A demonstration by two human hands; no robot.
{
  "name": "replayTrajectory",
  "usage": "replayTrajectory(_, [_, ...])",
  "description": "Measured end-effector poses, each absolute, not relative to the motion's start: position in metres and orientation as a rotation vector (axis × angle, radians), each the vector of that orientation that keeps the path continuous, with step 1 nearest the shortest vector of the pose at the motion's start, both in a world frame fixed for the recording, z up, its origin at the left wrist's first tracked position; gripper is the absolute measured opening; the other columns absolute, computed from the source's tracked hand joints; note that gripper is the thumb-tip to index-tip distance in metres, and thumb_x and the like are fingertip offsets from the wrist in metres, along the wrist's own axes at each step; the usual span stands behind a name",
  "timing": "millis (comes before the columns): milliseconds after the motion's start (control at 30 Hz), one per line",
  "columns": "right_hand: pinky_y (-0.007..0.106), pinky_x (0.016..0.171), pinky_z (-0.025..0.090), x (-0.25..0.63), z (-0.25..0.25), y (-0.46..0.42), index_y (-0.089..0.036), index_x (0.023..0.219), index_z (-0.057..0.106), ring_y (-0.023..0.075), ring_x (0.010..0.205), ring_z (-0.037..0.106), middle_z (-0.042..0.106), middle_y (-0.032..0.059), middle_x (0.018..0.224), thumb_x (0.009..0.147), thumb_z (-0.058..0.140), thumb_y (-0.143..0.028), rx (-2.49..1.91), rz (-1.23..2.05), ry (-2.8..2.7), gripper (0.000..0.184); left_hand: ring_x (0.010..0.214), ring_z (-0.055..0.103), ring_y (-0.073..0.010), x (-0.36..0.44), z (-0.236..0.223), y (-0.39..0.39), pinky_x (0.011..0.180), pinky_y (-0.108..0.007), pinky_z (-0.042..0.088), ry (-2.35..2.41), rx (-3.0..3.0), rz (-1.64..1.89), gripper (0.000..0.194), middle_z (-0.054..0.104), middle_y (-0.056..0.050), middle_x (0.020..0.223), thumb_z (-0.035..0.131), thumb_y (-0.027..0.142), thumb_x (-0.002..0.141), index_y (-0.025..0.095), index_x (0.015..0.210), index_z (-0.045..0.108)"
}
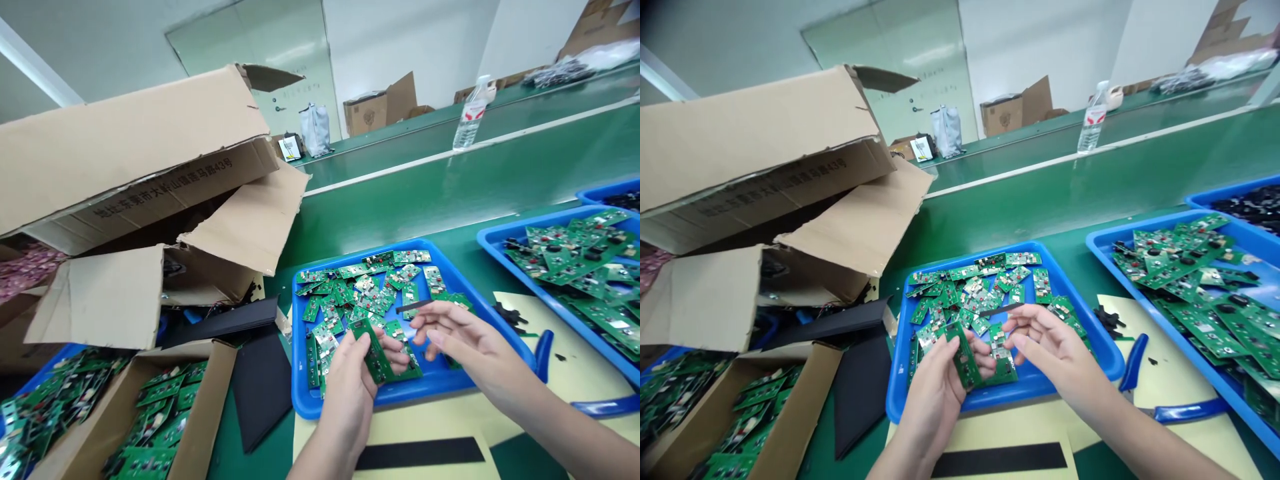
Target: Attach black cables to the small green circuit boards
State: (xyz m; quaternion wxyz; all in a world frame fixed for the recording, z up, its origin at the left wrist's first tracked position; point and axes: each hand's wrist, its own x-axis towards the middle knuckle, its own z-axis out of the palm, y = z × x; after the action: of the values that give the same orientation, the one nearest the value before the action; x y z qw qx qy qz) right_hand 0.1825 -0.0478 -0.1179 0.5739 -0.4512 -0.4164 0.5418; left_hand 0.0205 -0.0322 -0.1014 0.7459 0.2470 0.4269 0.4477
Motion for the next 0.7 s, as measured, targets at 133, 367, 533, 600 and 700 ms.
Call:
replayTrajectory(133, [0.026,0.052,0.055,0.185,-0.113,-0.047,-0.019,0.080,0.063,0.0165,0.062,0.062,0.065,0.0056,0.073,0.075,0.067,-0.044,-1.108,1.247,-1.051,0.025,0.059,0.061,-0.0137,0.018,-0.100,-0.029,0.058,-0.024,0.048,0.940,0.528,1.010,0.021,0.063,-0.001,0.065,0.069,0.029,0.070,0.014,0.082,0.062])
replayTrajectory(367, [0.028,0.060,0.054,0.184,-0.113,-0.051,-0.019,0.076,0.064,0.0173,0.065,0.062,0.063,0.0044,0.069,0.083,0.057,-0.034,-1.122,1.195,-1.343,0.017,0.062,0.058,-0.0116,0.019,-0.092,-0.035,0.064,-0.024,0.046,0.934,0.639,0.864,0.026,0.062,0.000,0.069,0.074,0.031,0.068,0.014,0.083,0.060])
replayTrajectory(533, [0.028,0.061,0.051,0.185,-0.114,-0.052,-0.019,0.077,0.061,0.0164,0.067,0.061,0.062,0.0040,0.072,0.086,0.045,-0.018,-1.083,0.999,-1.612,0.018,0.058,0.056,-0.0097,0.021,-0.091,-0.039,0.057,-0.021,0.043,0.929,0.734,0.828,0.032,0.060,0.002,0.067,0.078,0.025,0.064,0.014,0.085,0.058])
replayTrajectory(600, [0.027,0.061,0.050,0.185,-0.115,-0.051,-0.020,0.076,0.059,0.0156,0.066,0.060,0.061,0.0032,0.072,0.087,0.044,-0.015,-1.080,0.887,-1.685,0.019,0.057,0.056,-0.0095,0.021,-0.091,-0.039,0.056,-0.020,0.043,0.928,0.753,0.834,0.030,0.059,0.003,0.064,0.077,0.023,0.065,0.013,0.084,0.057])
replayTrajectory(700, [0.026,0.062,0.049,0.188,-0.119,-0.049,-0.020,0.079,0.059,0.0149,0.068,0.060,0.062,0.0031,0.074,0.087,0.042,-0.010,-1.073,0.687,-1.799,0.021,0.057,0.056,-0.0094,0.020,-0.091,-0.039,0.056,-0.020,0.043,0.929,0.770,0.820,0.026,0.059,0.003,0.062,0.075,0.021,0.067,0.013,0.083,0.057])
